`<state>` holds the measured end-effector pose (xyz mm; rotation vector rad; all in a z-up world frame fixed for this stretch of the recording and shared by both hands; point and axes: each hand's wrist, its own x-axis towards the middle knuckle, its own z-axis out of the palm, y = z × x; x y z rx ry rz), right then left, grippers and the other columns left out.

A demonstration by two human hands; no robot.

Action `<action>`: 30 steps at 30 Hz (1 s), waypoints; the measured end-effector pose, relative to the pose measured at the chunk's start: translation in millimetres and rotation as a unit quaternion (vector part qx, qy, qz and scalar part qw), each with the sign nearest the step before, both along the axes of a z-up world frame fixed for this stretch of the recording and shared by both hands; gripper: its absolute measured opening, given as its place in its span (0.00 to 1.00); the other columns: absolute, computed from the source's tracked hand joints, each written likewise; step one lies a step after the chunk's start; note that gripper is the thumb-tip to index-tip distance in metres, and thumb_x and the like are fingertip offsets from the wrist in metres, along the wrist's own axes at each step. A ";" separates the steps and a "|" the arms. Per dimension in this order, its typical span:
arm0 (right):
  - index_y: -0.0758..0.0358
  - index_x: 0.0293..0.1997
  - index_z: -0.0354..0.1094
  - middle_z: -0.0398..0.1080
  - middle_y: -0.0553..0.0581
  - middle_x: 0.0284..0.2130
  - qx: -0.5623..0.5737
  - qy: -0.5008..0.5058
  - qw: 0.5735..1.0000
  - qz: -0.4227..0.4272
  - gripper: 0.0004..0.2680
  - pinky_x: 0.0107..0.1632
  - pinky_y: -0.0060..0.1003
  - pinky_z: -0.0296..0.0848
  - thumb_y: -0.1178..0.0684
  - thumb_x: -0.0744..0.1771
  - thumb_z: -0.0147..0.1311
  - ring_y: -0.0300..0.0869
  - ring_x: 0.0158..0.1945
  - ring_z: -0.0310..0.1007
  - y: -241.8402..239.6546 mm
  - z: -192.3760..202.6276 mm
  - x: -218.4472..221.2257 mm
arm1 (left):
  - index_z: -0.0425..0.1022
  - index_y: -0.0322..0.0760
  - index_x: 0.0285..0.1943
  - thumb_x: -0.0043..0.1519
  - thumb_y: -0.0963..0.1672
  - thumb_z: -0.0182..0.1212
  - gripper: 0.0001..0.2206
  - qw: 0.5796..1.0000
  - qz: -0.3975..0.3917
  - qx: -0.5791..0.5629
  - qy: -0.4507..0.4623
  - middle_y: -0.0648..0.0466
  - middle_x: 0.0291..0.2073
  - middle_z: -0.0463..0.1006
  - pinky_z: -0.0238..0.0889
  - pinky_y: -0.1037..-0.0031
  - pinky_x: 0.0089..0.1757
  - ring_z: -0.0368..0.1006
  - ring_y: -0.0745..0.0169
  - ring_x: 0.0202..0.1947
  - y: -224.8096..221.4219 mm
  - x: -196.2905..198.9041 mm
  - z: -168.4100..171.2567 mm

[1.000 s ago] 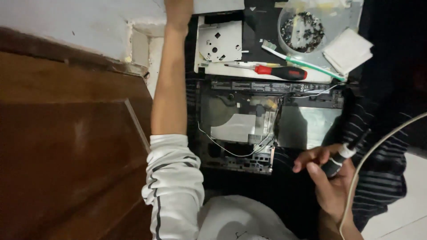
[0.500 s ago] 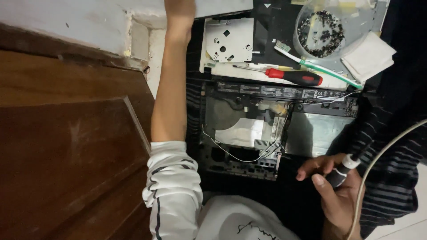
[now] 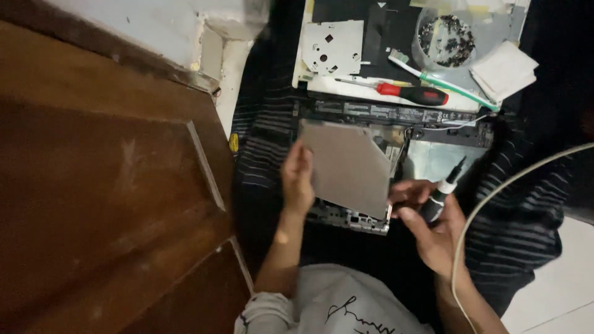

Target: Unscrewing and removing an optical drive from the internal chassis of a laptop.

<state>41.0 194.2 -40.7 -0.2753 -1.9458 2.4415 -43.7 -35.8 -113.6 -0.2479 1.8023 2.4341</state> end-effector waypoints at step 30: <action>0.61 0.27 0.61 0.73 0.60 0.23 0.139 0.278 0.941 -0.135 0.12 0.30 0.33 0.72 0.67 0.60 0.67 0.46 0.23 0.73 -19.2 -24.8 -2.0 | 0.57 0.38 0.68 0.68 0.48 0.60 0.23 0.957 0.197 0.071 0.202 0.41 0.61 0.71 0.60 0.59 0.60 0.70 0.54 0.60 91.8 15.3 28.7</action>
